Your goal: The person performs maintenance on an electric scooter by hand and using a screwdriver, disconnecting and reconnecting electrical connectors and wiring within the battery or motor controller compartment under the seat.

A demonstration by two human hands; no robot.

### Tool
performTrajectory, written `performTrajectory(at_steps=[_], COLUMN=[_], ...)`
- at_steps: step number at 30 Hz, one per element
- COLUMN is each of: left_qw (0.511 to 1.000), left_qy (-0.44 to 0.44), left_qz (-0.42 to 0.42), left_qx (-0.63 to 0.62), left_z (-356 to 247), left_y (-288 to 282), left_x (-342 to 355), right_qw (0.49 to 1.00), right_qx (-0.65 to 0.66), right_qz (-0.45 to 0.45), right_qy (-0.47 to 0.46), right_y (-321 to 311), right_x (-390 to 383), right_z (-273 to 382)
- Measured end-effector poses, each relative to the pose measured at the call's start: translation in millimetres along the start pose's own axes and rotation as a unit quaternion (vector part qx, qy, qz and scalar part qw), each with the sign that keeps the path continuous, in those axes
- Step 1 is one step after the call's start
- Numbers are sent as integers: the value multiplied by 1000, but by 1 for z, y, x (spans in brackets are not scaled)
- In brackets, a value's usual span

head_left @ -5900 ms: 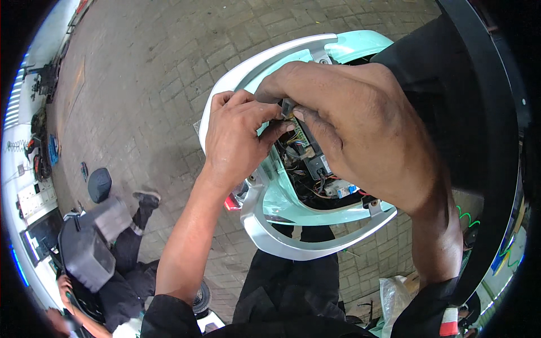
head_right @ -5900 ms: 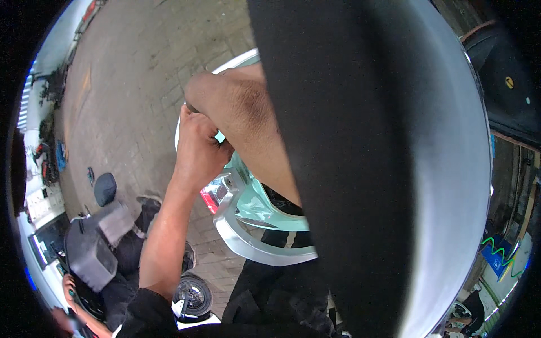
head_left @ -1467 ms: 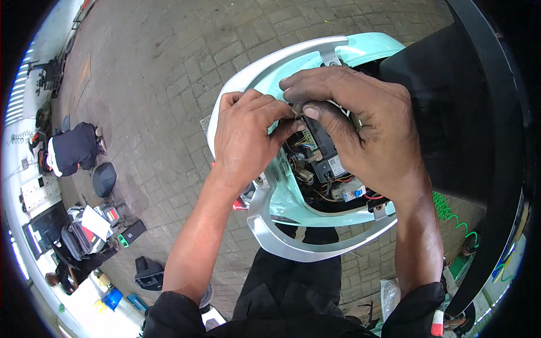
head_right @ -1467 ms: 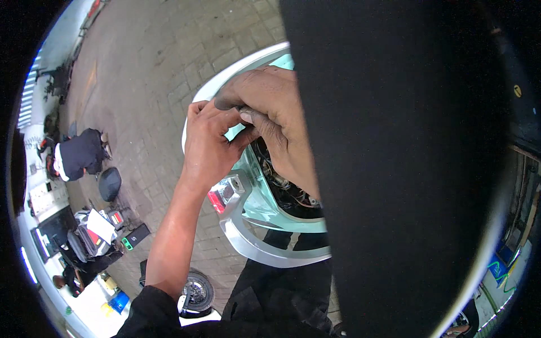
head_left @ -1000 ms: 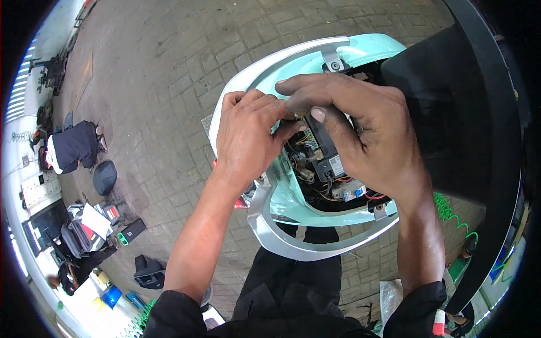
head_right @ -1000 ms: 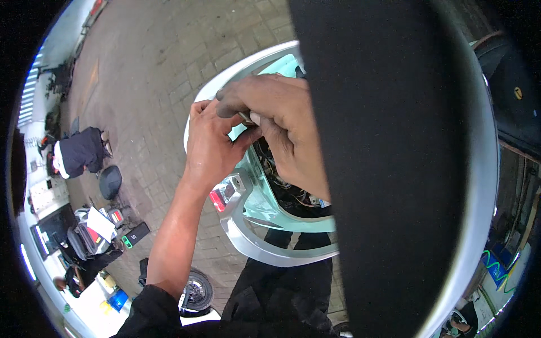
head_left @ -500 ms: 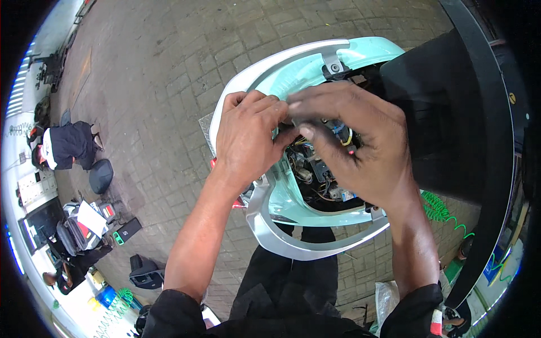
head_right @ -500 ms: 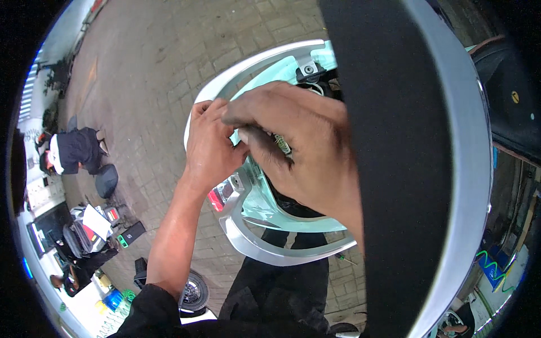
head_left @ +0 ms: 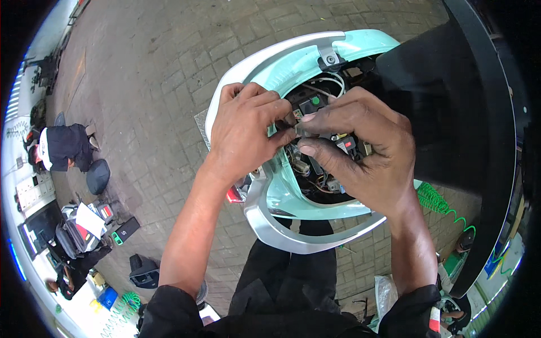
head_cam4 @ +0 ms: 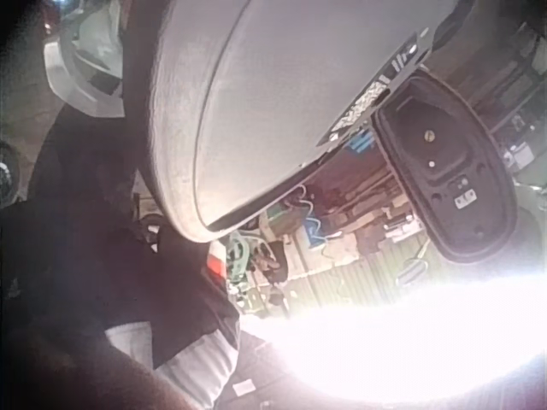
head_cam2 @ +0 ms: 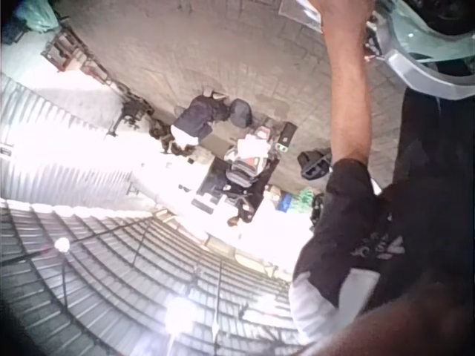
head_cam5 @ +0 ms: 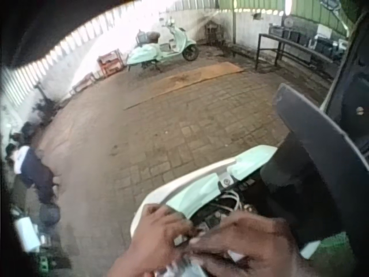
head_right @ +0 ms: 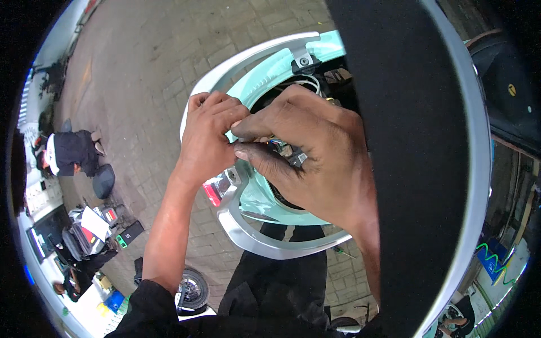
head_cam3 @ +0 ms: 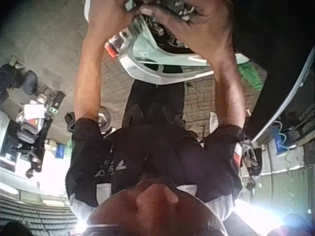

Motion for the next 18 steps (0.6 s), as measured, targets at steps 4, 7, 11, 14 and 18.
performTrajectory(at_steps=[4, 7, 11, 14, 18], left_qw=[999, 997, 997, 996, 996], left_qy=[28, 43, 53, 43, 38], left_qz=[-7, 3, 18, 14, 9], left_qx=[-39, -61, -60, -71, -75], left_z=[5, 9, 10, 11, 9], left_y=[-3, -7, -11, -10, -12], left_x=[-1, -3, -2, -4, -4], right_qw=[1000, 999, 996, 995, 994], right_qx=[11, -4, -8, -4, -20], right_qz=[20, 41, 76, 80, 87], right_qy=[-4, 2, -38, -55, -59], right_y=[-4, -9, -5, -2, 0], right_x=[5, 12, 22, 26, 27], right_z=[-3, 1, 0, 1, 7])
Point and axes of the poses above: each hand's wrist, its own x-axis towards the middle knuckle, its own y-axis out of the palm, z = x × y, the point moved 1 cm from there along x, towards the middle knuckle
